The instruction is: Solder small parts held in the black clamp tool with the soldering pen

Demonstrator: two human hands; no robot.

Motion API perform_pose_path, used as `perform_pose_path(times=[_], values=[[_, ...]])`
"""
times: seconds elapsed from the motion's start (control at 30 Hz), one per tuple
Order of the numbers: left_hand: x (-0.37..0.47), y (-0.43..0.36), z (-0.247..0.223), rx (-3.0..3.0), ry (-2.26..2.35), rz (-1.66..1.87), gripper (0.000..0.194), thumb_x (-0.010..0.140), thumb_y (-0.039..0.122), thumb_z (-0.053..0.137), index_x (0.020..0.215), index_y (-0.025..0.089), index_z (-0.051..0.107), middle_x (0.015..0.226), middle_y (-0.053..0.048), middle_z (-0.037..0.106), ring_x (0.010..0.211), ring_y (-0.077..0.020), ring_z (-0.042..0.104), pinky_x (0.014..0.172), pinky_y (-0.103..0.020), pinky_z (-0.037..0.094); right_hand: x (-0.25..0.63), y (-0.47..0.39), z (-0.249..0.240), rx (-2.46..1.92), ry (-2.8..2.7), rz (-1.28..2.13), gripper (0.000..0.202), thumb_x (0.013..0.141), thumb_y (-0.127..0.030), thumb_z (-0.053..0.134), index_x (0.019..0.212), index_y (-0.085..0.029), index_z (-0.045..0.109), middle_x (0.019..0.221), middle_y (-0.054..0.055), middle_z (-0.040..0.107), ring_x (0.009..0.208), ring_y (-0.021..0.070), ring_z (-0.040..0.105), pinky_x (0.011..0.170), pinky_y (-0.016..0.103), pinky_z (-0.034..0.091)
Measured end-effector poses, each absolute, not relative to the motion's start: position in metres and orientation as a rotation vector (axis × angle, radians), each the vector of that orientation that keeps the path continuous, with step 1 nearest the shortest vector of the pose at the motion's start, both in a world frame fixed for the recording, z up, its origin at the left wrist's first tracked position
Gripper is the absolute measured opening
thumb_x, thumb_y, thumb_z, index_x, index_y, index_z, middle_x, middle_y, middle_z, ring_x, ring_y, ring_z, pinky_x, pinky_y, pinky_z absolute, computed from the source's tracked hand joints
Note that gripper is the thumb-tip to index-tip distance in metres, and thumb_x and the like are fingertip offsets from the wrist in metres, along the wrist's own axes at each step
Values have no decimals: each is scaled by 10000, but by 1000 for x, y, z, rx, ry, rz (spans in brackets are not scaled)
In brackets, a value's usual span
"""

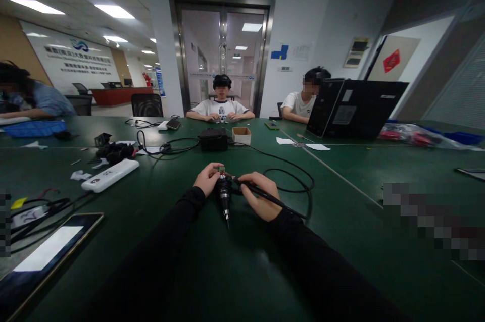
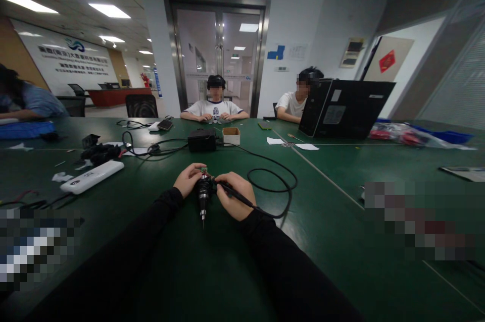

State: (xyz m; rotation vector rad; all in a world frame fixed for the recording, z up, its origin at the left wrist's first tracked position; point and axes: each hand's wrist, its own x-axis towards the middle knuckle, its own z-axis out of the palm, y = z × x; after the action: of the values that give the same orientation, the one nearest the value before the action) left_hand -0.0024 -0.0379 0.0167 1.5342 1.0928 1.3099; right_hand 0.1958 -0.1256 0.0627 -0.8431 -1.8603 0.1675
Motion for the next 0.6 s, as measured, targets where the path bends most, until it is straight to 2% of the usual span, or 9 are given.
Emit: perform_pose_path(times=[0.6], values=[[-2, -36, 15, 1500, 1092, 1320, 300, 723, 227, 603, 1018, 173, 604, 835, -34, 703, 847, -182, 662, 881, -345, 474, 197, -126, 65, -867, -1819, 141, 143, 785, -151, 548, 839, -214, 665, 801, 27, 687, 711, 162, 632, 686, 283, 512]])
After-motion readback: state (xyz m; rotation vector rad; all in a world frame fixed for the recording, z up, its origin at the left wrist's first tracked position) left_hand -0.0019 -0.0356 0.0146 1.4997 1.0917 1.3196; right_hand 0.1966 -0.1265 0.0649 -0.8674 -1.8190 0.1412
